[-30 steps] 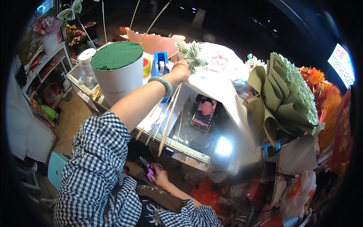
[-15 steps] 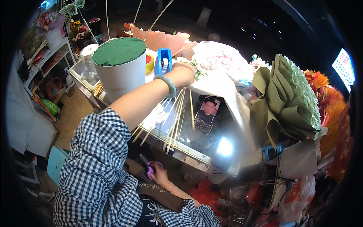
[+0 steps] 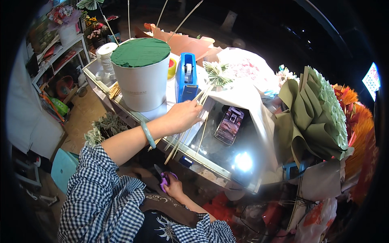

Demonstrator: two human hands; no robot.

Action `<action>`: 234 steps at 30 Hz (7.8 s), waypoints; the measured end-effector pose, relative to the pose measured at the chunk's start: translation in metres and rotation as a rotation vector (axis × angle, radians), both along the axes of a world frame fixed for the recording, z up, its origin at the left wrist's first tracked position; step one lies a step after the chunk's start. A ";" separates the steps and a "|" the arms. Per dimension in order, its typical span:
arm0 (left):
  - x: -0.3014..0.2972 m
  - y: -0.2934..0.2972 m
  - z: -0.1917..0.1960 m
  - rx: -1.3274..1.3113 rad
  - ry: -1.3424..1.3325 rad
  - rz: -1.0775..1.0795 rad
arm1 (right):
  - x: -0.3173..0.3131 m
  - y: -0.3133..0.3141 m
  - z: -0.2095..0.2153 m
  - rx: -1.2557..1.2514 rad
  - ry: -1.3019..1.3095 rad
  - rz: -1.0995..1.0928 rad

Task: The person assembles paper butterfly decorations by attaching folded paper wings to thin sticks. They use scissors to trim the sticks and place the finished butterflies into a white container with green floral foam. The process is repeated multiple times throughout the clip.

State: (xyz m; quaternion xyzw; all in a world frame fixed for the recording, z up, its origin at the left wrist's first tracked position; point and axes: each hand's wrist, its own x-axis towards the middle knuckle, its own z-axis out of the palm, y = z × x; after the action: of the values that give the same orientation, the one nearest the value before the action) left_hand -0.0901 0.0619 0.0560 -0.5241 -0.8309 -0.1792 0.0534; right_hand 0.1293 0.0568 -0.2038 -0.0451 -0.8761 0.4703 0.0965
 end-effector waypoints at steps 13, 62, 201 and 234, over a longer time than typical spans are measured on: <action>-0.002 -0.020 -0.002 0.062 -0.077 0.107 | 0.000 0.002 -0.003 0.051 -0.025 -0.002; 0.042 -0.188 0.004 0.886 -0.491 0.349 | 0.008 0.002 0.010 -0.005 0.170 0.210; 0.061 -0.259 0.003 1.648 -0.959 -0.085 | -0.002 -0.056 0.147 -0.592 0.158 0.160; 0.058 -0.269 0.001 1.714 -1.113 -0.071 | -0.001 -0.059 0.146 -0.595 0.123 0.137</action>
State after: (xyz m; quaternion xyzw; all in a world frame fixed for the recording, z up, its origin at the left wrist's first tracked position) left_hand -0.0319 -0.2075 0.0565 -0.1763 -0.3144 -0.9327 0.0116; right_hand 0.1288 -0.0020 -0.0579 0.0164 -0.6936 0.7132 0.1001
